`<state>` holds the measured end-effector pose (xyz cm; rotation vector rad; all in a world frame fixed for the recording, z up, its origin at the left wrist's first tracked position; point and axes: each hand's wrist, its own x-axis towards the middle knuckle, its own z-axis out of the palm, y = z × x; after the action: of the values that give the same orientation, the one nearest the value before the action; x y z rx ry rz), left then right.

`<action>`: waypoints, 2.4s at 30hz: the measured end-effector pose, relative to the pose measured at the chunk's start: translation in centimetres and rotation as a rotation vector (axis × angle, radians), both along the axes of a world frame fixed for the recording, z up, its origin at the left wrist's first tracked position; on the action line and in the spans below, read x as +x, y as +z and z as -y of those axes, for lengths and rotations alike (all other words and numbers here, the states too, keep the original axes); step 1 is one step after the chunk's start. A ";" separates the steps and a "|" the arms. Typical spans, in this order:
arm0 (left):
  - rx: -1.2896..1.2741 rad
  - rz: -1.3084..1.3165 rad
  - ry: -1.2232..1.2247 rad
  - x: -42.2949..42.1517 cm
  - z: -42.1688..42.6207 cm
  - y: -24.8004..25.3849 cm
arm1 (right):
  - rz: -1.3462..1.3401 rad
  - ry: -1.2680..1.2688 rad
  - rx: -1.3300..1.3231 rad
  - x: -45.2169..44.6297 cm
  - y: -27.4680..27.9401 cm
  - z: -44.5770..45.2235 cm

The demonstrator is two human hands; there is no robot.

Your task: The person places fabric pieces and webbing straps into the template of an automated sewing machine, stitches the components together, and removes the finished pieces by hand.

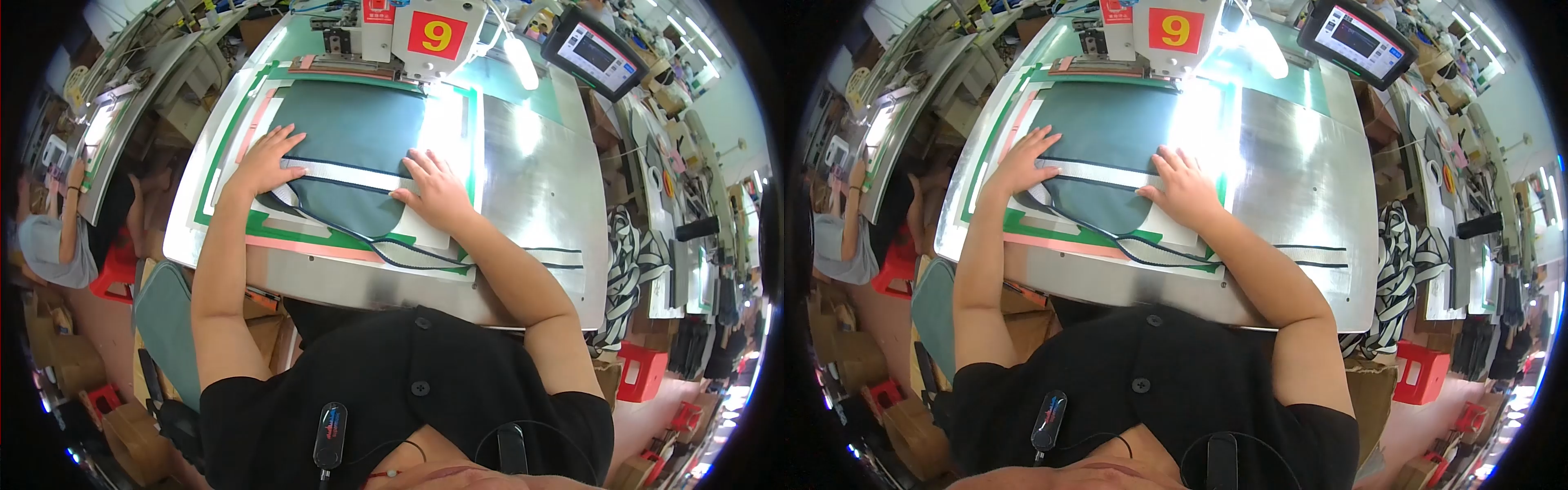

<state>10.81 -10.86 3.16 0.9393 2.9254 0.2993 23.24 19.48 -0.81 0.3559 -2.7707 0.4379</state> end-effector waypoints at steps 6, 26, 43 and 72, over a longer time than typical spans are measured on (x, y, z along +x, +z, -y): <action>0.006 0.031 0.027 0.3 -0.2 0.3 | 0.009 -0.012 0.008 0.0 0.7 0.2; 0.047 -0.012 0.061 0.6 0.0 -0.2 | -0.020 -0.010 0.055 -0.4 0.3 0.3; 0.015 -0.142 0.060 0.3 0.0 -1.1 | 0.040 -0.032 0.009 -0.6 0.6 0.6; 0.061 -0.357 0.290 -1.8 -2.7 -2.6 | 0.005 -0.013 0.027 -0.2 1.3 0.5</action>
<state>8.96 -8.17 0.60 0.6259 3.4052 0.2576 23.05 18.98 0.49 0.3436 -2.7846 0.3989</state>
